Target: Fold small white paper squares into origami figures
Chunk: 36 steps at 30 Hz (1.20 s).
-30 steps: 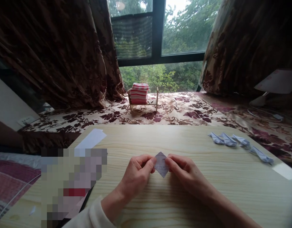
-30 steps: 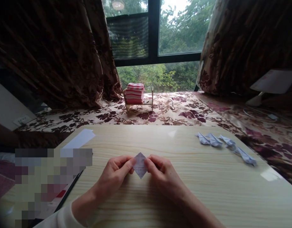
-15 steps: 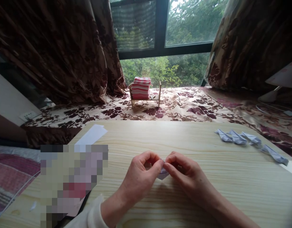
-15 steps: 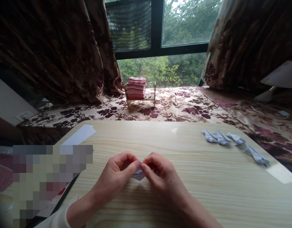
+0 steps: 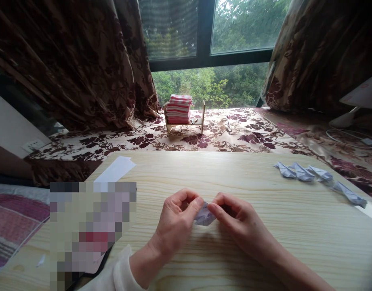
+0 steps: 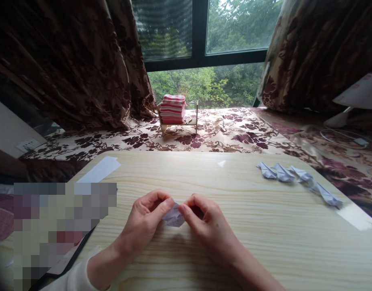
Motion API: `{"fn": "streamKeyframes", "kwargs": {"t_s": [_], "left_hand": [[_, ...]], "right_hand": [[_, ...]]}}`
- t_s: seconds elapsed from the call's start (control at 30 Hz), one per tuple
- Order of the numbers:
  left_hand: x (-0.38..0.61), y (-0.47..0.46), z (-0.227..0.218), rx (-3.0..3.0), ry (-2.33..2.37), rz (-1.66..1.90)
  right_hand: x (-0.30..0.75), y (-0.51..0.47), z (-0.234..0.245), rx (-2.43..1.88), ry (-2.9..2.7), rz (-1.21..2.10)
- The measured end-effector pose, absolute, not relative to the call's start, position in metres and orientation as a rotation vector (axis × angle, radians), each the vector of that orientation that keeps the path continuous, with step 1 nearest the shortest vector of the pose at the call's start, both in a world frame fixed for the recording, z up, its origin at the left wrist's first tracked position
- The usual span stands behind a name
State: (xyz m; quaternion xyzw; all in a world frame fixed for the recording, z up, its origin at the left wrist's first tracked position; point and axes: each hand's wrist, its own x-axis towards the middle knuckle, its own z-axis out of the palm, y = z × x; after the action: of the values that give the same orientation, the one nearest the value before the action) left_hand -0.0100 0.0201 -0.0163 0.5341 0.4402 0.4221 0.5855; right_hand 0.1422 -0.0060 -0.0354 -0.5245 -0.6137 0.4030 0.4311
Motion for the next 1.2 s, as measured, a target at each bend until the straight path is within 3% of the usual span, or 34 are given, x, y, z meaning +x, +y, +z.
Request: {"fn": "streamKeyframes", "kwargs": {"t_s": [0.43, 0.97, 1.2], "left_hand": [[-0.015, 0.027, -0.014, 1.187, 1.089, 1.017], [-0.012, 0.018, -0.016, 1.682, 1.037, 0.841], [-0.011, 0.016, -0.016, 1.485, 1.022, 0.867]], "right_hand": [[0.143, -0.009, -0.027, -1.257, -1.596, 1.006], [0.145, -0.005, -0.032, -1.196, -1.402, 1.08], [0.145, -0.005, -0.035, -1.219, -1.356, 1.134]]}}
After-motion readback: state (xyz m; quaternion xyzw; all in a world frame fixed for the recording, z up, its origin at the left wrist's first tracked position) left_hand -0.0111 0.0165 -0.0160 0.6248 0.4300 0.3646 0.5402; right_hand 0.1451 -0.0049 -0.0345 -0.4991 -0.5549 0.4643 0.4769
